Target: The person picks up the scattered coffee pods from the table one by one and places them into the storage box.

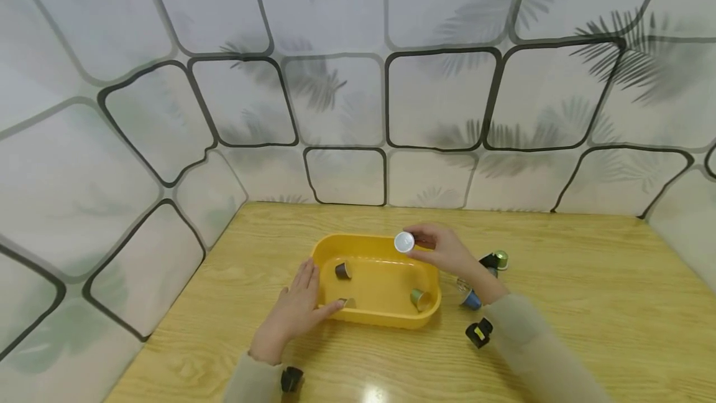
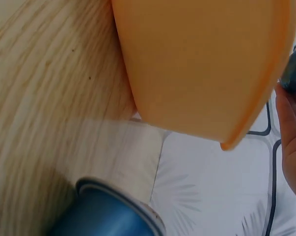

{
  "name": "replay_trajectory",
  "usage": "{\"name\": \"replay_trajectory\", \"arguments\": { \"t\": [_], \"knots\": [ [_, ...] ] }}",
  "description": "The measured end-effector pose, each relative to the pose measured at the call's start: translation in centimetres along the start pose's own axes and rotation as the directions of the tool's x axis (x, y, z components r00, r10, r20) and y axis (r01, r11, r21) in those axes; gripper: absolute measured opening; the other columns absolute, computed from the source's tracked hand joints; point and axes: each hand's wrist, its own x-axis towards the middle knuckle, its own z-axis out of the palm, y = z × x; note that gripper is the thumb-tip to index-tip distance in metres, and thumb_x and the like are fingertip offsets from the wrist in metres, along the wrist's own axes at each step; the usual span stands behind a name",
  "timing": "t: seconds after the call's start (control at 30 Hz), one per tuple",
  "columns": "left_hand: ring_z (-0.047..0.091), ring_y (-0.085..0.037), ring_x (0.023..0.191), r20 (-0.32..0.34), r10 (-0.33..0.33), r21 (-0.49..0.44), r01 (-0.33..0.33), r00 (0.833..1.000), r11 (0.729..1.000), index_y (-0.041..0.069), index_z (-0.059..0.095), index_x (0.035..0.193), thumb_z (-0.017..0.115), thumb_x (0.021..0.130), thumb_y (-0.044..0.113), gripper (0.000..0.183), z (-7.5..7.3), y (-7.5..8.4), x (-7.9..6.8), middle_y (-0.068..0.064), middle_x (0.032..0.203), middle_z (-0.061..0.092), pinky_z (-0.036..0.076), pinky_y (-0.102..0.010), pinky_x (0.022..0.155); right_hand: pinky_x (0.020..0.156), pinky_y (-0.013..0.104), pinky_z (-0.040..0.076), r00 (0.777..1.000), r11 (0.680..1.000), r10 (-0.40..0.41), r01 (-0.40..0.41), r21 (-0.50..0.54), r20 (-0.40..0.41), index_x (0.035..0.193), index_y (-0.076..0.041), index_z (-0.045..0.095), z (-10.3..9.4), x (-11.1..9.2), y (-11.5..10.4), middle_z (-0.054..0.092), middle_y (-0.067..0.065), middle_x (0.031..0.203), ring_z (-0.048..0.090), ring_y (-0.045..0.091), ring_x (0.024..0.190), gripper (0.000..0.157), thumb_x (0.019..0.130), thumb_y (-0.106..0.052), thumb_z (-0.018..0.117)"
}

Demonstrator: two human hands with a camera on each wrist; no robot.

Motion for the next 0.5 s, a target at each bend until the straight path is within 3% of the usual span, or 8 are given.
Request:
{"name": "replay_trajectory", "arguments": {
  "t": [0.23,0.5],
  "knots": [
    [0.003,-0.029,0.132,-0.012,0.011,0.009,-0.011,1.000,1.000,-0.008,0.014,0.138,0.042,0.083,0.060,0.091,0.0,0.0,0.1,-0.020,0.145,0.003,0.019,-0.061,0.094,0.084,0.037,0.044,0.997,1.000,-0.014,0.015,-0.021,0.075,0.118,0.008,0.051,0.9,0.4,0.4,0.056,0.019,0.110,0.055,0.029,0.100,0.045,0.080,-0.010,0.066],
    [0.002,-0.029,0.132,-0.017,0.013,0.021,-0.013,1.000,1.000,-0.008,0.014,0.138,0.041,0.083,0.062,0.093,0.1,-0.1,0.1,-0.019,0.145,0.002,0.020,-0.061,0.094,0.083,0.034,0.045,0.990,0.995,-0.032,0.045,-0.092,0.140,0.113,0.006,0.055,1.9,0.7,0.9,0.058,0.016,0.107,0.056,0.027,0.097,0.038,0.080,-0.008,0.066]
  ]
}}
